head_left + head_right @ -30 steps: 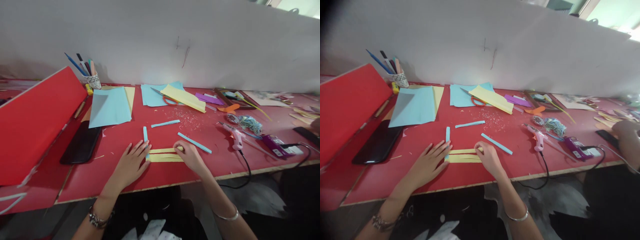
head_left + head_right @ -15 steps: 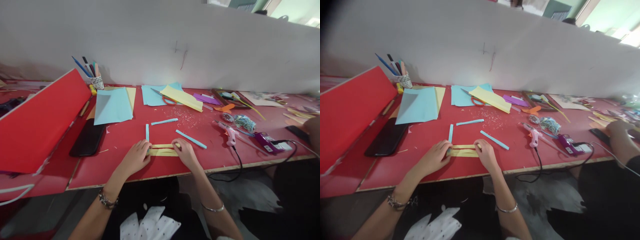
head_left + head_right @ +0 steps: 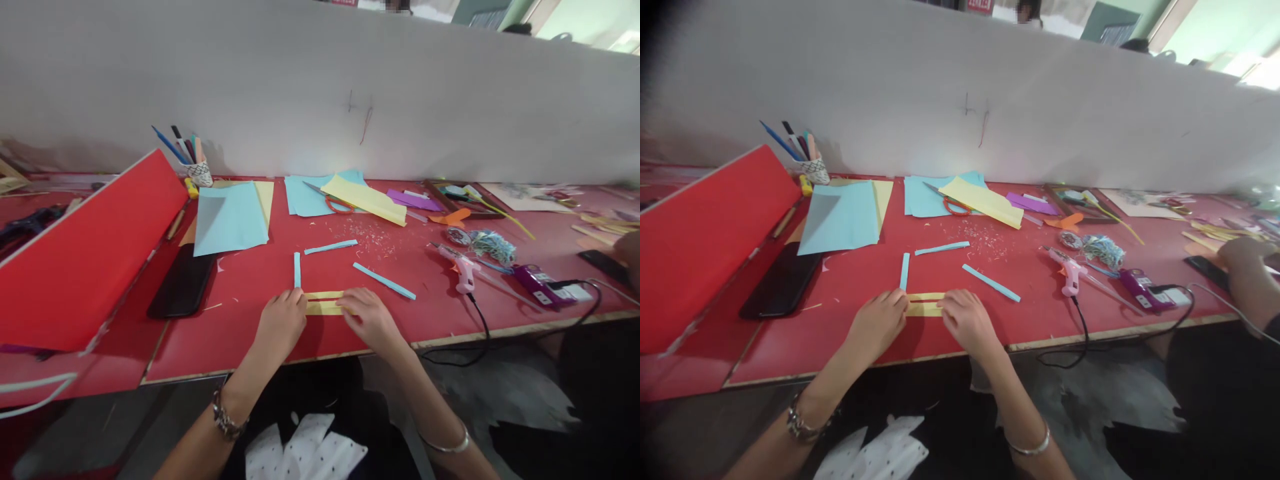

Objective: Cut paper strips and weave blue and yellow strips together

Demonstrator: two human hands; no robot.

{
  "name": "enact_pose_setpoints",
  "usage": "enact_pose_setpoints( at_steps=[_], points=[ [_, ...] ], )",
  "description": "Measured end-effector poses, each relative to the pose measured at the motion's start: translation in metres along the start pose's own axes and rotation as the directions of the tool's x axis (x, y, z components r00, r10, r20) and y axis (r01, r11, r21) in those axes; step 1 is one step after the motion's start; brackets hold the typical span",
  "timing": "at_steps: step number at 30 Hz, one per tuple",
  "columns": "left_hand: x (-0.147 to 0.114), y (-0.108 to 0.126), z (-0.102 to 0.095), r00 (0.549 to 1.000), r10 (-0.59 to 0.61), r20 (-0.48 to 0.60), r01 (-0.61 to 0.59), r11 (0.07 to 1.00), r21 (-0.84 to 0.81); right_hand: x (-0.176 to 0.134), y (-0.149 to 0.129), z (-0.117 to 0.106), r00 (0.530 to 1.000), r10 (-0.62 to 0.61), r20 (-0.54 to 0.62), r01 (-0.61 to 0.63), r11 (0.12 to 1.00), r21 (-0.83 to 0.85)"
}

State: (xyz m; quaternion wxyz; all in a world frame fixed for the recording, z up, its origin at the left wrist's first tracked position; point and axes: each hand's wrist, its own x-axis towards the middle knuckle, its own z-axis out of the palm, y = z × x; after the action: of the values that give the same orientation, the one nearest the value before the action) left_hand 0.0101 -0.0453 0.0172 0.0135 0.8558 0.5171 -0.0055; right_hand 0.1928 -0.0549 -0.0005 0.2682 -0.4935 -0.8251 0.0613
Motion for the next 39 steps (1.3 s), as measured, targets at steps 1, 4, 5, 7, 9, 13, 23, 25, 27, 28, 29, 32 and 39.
enact_pose_setpoints(
  at_steps=[1, 4, 5, 7, 9, 13, 23, 25, 27, 28, 29, 32, 39],
  points=[
    [-0.001, 0.001, -0.002, 1.0, -0.01, -0.012, 0.01, 1.0, -0.017, -0.001, -0.003, 0.001, 0.997, -0.009, 0.07, 0.008, 1.0, 0.016],
    [-0.003, 0.006, -0.006, 0.999, -0.033, -0.028, 0.031, 0.998, -0.05, -0.002, -0.005, 0.004, 0.983, 0.043, 0.178, -0.05, 0.998, 0.036],
    [-0.004, 0.008, -0.007, 0.999, -0.037, -0.023, 0.036, 0.998, -0.052, -0.001, -0.004, 0.004, 0.98, 0.06, 0.191, -0.069, 0.997, 0.042],
    [-0.004, 0.011, -0.009, 0.999, -0.048, -0.008, 0.047, 0.998, -0.045, 0.002, -0.002, 0.003, 0.974, 0.076, 0.213, -0.089, 0.995, 0.054],
    [-0.003, 0.015, -0.01, 0.998, -0.06, 0.01, 0.06, 0.998, -0.029, 0.006, 0.002, 0.001, 0.969, 0.081, 0.235, -0.099, 0.993, 0.069],
    [0.0, 0.02, -0.009, 0.997, -0.082, 0.008, 0.082, 0.997, 0.002, 0.008, 0.003, -0.001, 0.963, 0.074, 0.261, -0.091, 0.994, 0.053],
    [0.001, 0.017, -0.003, 0.996, -0.073, -0.056, 0.078, 0.993, 0.094, -0.001, -0.01, 0.007, 0.975, 0.173, 0.14, -0.164, 0.984, -0.07],
    [0.0, 0.016, -0.003, 0.996, -0.072, -0.05, 0.076, 0.992, 0.097, 0.002, -0.011, 0.004, 0.97, 0.175, 0.169, -0.161, 0.983, -0.094],
    [-0.001, 0.017, -0.004, 0.996, -0.07, -0.047, 0.074, 0.993, 0.091, 0.005, -0.011, 0.0, 0.965, 0.165, 0.203, -0.148, 0.984, -0.099],
    [-0.001, 0.017, -0.004, 0.997, -0.067, -0.044, 0.071, 0.994, 0.085, 0.006, -0.011, -0.002, 0.963, 0.158, 0.219, -0.141, 0.986, -0.091],
    [-0.001, 0.017, -0.004, 0.997, -0.065, -0.042, 0.068, 0.995, 0.076, 0.007, -0.01, -0.003, 0.961, 0.151, 0.233, -0.135, 0.987, -0.082],
    [-0.001, 0.018, -0.005, 0.997, -0.063, -0.042, 0.065, 0.997, 0.044, 0.01, -0.009, -0.006, 0.953, 0.141, 0.267, -0.121, 0.989, -0.089],
    [0.0, 0.019, -0.005, 0.996, -0.079, -0.038, 0.081, 0.996, 0.046, 0.011, -0.008, -0.008, 0.99, 0.023, 0.137, 0.001, 0.985, -0.173]
  ],
)
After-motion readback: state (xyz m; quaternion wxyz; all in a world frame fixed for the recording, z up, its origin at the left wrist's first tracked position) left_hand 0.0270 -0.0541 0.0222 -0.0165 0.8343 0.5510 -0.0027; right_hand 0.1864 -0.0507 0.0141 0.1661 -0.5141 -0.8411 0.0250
